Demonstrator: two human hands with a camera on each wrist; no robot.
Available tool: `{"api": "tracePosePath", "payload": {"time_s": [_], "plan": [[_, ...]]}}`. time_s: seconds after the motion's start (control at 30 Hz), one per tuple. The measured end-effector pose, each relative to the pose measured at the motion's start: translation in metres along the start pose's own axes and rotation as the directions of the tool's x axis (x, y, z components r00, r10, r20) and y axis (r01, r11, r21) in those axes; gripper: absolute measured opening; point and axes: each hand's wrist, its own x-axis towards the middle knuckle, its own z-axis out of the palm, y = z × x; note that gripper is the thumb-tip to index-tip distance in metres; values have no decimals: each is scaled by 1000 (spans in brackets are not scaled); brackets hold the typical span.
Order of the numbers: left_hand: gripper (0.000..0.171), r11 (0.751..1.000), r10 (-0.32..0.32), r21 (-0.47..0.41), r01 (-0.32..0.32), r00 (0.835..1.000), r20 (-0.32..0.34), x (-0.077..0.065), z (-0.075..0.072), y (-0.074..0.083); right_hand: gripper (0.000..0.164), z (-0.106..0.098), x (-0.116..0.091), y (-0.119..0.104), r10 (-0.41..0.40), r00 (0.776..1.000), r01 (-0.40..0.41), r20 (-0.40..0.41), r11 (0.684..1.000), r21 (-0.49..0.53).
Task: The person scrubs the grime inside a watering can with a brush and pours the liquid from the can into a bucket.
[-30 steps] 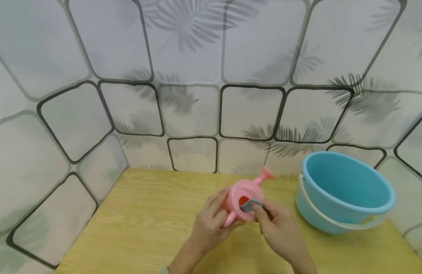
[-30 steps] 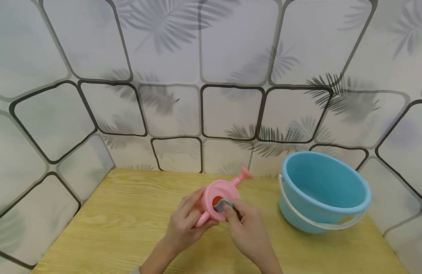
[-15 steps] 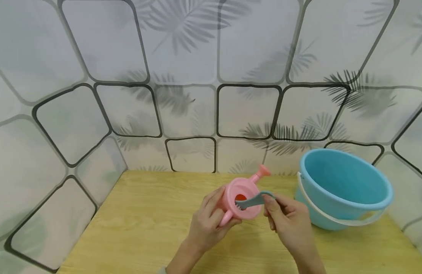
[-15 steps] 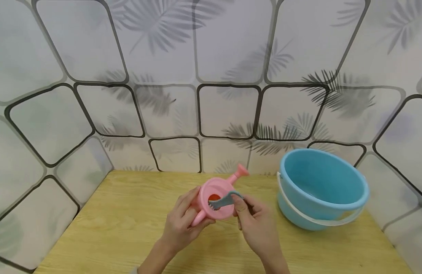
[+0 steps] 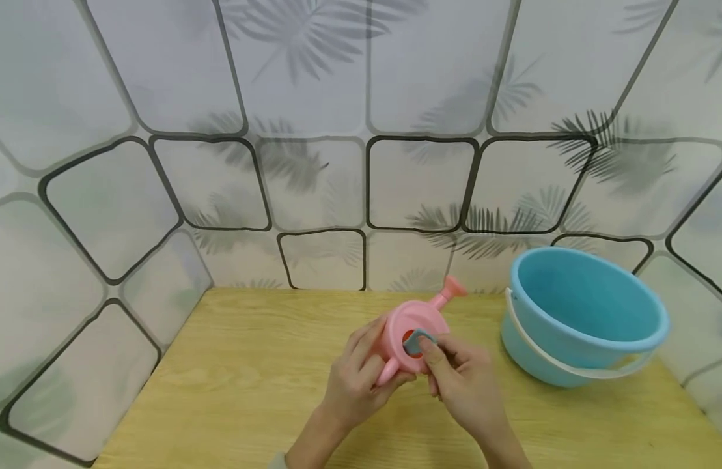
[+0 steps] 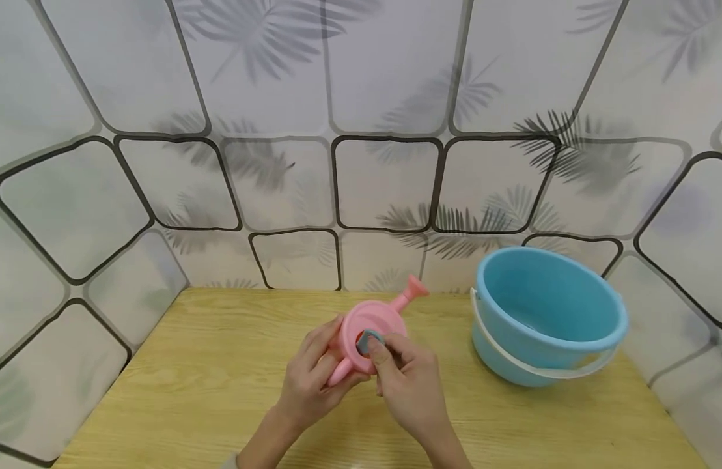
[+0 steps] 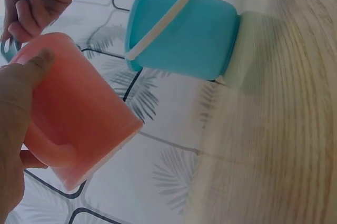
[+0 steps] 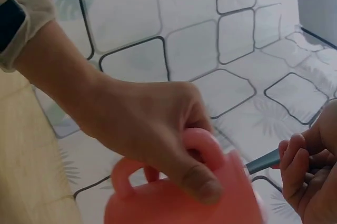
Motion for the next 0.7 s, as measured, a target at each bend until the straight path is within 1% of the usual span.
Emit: {"api": "tracePosePath", "payload": {"time_s": [0.03, 0.1, 0.17, 0.2, 0.27, 0.33, 0.4, 0.47, 0.5, 0.57, 0.63, 0.7], "plan": [[50, 1000, 2, 3, -2, 1000, -3, 0, 0, 0, 24, -1, 0, -1, 13, 1000, -13, -17, 1000, 11], [49, 1000, 4, 11, -4, 1000, -10, 0, 0, 0, 25, -3, -1, -3, 17, 996, -15, -89, 1000, 28], [49, 1000, 5, 13, -5, 1000, -12, 0, 0, -1, 25, -3, -3, -3, 15, 991, -13, -134, 1000, 15], [49, 1000, 5, 13, -5, 1000, -11, 0, 1, -1, 24, -1, -3, -3, 11, 992, -11, -130, 1000, 1], [49, 1000, 6, 11, -6, 1000, -10, -1, 1, -1, 23, 3, -3, -1, 1, 996, -2, -93, 1000, -16], [50, 1000, 8, 12, -8, 1000, -10, -1, 1, -1, 22, 5, -2, 1, -15, 996, 14, -90, 1000, -18], [50, 1000, 4, 20, -4, 1000, -12, -1, 0, -2, 21, 3, 0, 0, -35, 991, 40, -131, 999, 33], [49, 1000, 5, 27, -5, 1000, -14, 0, 0, -3, 22, 2, 0, -1, -37, 982, 51, -184, 996, 69], [49, 999, 9, 31, -9, 1000, -15, 1, 0, -3, 21, 2, 0, -1, -39, 981, 54, -191, 996, 75], [49, 999, 12, 33, -11, 1000, -12, 1, -1, -3, 20, 6, 0, 2, -37, 986, 52, -165, 995, 85], [50, 999, 16, 36, -15, 1000, -8, 1, -1, -3, 21, 10, 0, 3, -9, 991, 16, -132, 998, 53], [50, 999, 17, 41, -17, 1000, -8, 0, -1, -3, 21, 9, 1, 1, 20, 992, -14, -122, 999, 51]]}}
